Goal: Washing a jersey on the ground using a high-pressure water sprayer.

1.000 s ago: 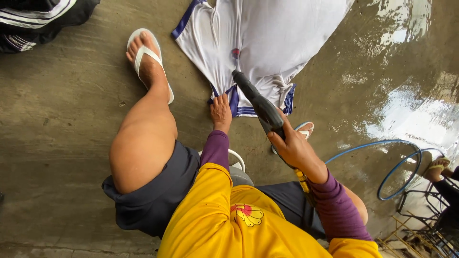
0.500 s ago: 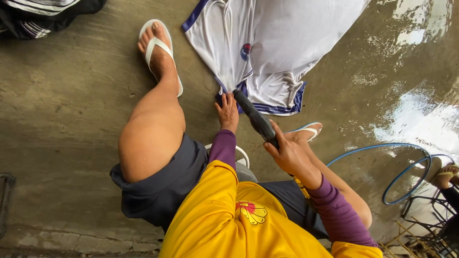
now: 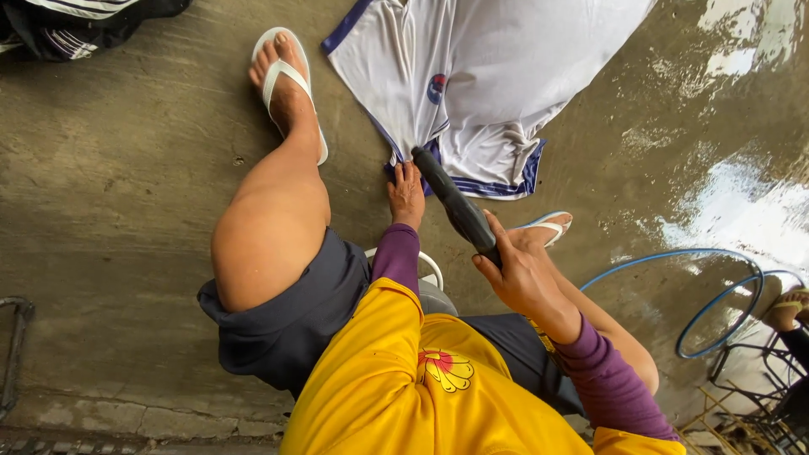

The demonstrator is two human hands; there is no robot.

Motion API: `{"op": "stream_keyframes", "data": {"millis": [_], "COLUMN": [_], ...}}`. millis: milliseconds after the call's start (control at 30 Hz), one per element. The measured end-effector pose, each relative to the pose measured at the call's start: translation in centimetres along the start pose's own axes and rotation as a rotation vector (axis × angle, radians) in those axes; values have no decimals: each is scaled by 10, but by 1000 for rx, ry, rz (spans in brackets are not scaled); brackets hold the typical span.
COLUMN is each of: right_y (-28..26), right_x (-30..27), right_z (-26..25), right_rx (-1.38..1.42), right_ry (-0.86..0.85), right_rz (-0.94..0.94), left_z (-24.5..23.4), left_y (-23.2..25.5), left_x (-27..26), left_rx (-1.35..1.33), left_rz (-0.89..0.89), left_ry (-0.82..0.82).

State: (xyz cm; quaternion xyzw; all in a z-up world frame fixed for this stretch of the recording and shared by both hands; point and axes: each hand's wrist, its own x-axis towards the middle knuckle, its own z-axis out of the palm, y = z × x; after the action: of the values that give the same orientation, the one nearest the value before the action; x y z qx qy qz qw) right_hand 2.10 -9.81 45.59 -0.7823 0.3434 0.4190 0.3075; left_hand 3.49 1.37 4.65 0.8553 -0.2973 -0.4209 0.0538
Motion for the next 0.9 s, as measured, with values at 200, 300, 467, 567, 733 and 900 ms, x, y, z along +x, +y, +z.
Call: {"op": "stream_keyframes", "data": {"millis": [200,300,467,567,733,900], "right_y": [9,22,9,-8,-19,-20], "right_x": [-7,-1,-4,-10,0,5], "right_z": [16,31,28,20,-3,-17], "right_rx": [77,20,19,58,-140,61], "right_ry": [-24,-50,-32,41,65,70], "right_rz": [42,39,14,-37,-97,28], "left_z": [-2,20,2,3,29,12], "left_y": [0,8,-4,-6,-9,-8], "left_x": [-21,-12,-17,-14,16,11], "left_rx": [76,-38,212,320,115,98], "left_rz": [23,-84,33,91,34,42], "left_ry": [-1,3,-19,1,3,122]}}
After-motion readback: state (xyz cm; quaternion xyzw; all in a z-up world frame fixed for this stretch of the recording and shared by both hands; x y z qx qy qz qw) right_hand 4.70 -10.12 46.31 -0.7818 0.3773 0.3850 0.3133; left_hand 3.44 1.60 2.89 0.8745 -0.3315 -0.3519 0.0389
